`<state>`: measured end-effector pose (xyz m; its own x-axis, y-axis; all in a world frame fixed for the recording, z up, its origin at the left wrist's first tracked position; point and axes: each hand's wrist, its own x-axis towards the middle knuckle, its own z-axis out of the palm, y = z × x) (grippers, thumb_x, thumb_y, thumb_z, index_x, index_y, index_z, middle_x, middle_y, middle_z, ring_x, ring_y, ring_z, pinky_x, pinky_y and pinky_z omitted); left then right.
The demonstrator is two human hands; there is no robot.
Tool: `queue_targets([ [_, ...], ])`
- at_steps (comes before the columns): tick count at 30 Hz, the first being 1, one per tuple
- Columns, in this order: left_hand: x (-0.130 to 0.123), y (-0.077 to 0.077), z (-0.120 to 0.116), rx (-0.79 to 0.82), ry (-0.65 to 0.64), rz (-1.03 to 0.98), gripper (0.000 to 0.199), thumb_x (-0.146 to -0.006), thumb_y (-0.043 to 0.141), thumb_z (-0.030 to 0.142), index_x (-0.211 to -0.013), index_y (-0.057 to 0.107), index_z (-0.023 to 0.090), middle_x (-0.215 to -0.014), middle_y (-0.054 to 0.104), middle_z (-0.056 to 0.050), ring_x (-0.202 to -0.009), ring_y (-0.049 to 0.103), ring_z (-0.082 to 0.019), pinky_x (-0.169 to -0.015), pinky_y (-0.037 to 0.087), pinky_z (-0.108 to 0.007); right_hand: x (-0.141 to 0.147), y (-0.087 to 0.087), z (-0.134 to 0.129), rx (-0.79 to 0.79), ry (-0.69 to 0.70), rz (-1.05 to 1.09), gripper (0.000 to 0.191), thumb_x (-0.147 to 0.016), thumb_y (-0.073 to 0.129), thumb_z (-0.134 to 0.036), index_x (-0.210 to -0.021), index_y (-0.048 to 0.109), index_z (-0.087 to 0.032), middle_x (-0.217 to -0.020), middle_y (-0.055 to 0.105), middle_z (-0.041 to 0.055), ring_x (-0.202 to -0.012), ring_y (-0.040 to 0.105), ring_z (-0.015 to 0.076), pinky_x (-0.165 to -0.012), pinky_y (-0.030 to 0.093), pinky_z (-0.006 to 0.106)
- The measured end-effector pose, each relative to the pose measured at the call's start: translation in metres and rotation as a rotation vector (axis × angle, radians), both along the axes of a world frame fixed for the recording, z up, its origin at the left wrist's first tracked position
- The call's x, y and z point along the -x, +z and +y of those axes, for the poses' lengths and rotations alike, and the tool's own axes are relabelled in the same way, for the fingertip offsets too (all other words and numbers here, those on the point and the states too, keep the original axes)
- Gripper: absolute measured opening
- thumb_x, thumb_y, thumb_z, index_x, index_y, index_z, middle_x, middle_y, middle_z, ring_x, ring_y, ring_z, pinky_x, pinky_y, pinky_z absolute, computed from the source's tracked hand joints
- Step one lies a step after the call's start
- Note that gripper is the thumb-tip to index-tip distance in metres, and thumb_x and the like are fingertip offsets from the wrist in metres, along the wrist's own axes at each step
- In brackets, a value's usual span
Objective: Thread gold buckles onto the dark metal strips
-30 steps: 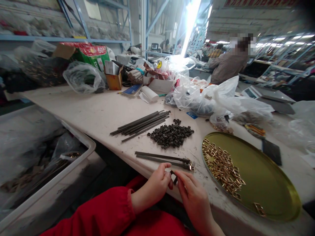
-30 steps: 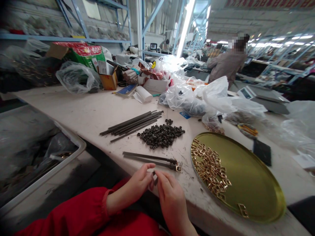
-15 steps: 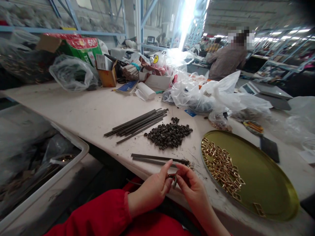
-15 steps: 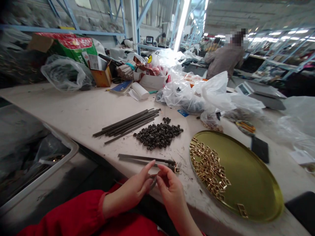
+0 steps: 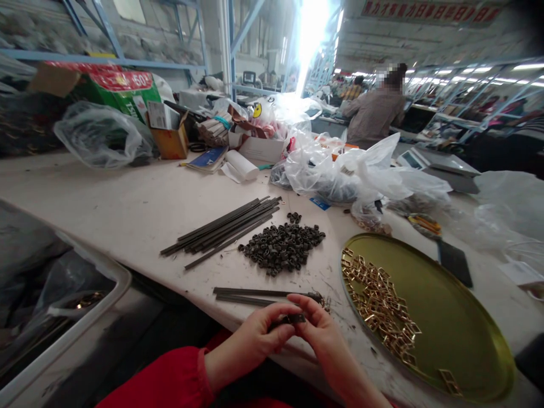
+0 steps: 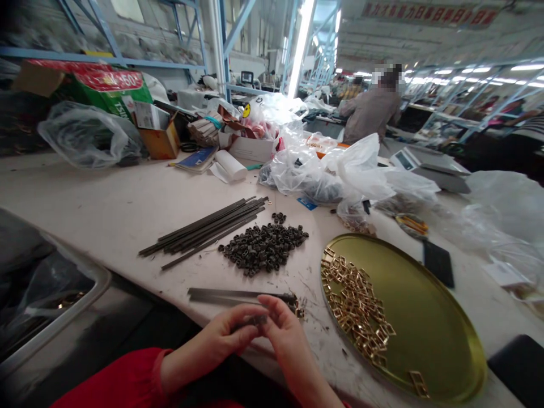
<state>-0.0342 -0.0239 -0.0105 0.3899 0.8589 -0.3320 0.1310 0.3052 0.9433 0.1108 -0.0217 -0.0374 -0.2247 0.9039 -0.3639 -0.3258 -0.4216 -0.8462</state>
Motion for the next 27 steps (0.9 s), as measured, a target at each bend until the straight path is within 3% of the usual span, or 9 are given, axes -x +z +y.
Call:
queue_targets([
  [2,-0.002,-0.003,0.003,0.083,0.054,-0.06,0.033,-0.074,0.057,0.03,-0.104,0.058,0.016,-0.068,0.055,0.002,-0.052,0.042,-0.007,-0.049,0.034,-0.019,0.002,0.004,0.004,0.057,0.036,0.069,0.039,-0.064,0.072,-0.034,-0.097,0.058,-0.019,-0.082,0.067,0.0032,-0.071,0.063,0.0181,-0.066,0.051,0.032],
  [6,-0.002,-0.009,0.013,0.089,0.139,-0.132,0.03,-0.071,0.061,0.039,-0.086,0.06,0.013,-0.065,0.052,0.003,-0.047,0.035,-0.004,-0.045,0.028,-0.018,-0.006,0.007,0.025,0.017,0.146,-0.037,0.038,-0.07,0.065,-0.044,-0.096,0.057,-0.018,-0.084,0.066,0.0041,-0.071,0.062,0.0168,-0.067,0.05,0.032],
  [8,0.0,-0.013,0.019,0.102,0.161,-0.122,0.033,-0.07,0.061,0.043,-0.083,0.057,0.013,-0.055,0.047,0.006,-0.043,0.032,-0.004,-0.042,0.025,-0.018,-0.015,0.005,0.045,-0.146,0.177,-0.266,0.033,-0.076,0.055,-0.046,-0.092,0.058,-0.018,-0.079,0.065,0.0043,-0.069,0.06,0.0172,-0.065,0.048,0.032],
  [11,0.004,-0.015,0.027,0.106,0.173,-0.044,0.035,-0.07,0.059,0.046,-0.084,0.055,0.014,-0.043,0.036,0.01,-0.039,0.029,-0.005,-0.041,0.022,-0.018,-0.026,-0.002,0.078,-0.506,0.107,-0.844,0.019,-0.081,0.049,-0.035,-0.076,0.059,-0.019,-0.07,0.059,0.0027,-0.068,0.055,0.0183,-0.065,0.042,0.032],
  [14,0.006,-0.012,0.03,0.078,0.17,0.041,0.035,-0.072,0.056,0.046,-0.082,0.054,0.013,-0.043,0.036,0.01,-0.04,0.028,-0.005,-0.041,0.021,-0.018,-0.024,-0.011,0.099,-0.581,0.074,-1.007,0.009,-0.074,0.055,-0.018,-0.066,0.057,-0.02,-0.071,0.056,0.0029,-0.069,0.052,0.0185,-0.067,0.037,0.032],
  [19,0.008,-0.004,0.03,0.008,0.147,0.181,0.033,-0.075,0.05,0.046,-0.076,0.055,0.013,-0.043,0.037,0.009,-0.041,0.031,-0.006,-0.042,0.024,-0.019,-0.018,-0.015,0.102,-0.562,0.043,-0.967,0.016,-0.067,0.056,-0.007,-0.058,0.051,-0.02,-0.067,0.053,0.0016,-0.066,0.051,0.0171,-0.064,0.035,0.029],
  [23,0.008,0.0,0.032,-0.109,0.179,0.243,0.031,-0.078,0.047,0.044,-0.079,0.056,0.013,-0.047,0.039,0.008,-0.043,0.035,-0.007,-0.044,0.029,-0.02,-0.022,0.001,0.077,-0.518,0.087,-0.835,0.014,-0.078,0.052,-0.026,-0.066,0.053,-0.02,-0.062,0.055,0.0002,-0.059,0.052,0.0158,-0.056,0.039,0.027],
  [27,0.004,0.004,0.03,-0.191,0.178,0.265,0.031,-0.079,0.046,0.042,-0.08,0.056,0.013,-0.049,0.042,0.007,-0.044,0.037,-0.008,-0.044,0.029,-0.02,-0.018,0.017,0.037,-0.321,0.065,-0.399,0.029,-0.08,0.05,-0.046,-0.074,0.053,-0.018,-0.063,0.058,-0.0001,-0.057,0.053,0.0139,-0.054,0.042,0.025],
])
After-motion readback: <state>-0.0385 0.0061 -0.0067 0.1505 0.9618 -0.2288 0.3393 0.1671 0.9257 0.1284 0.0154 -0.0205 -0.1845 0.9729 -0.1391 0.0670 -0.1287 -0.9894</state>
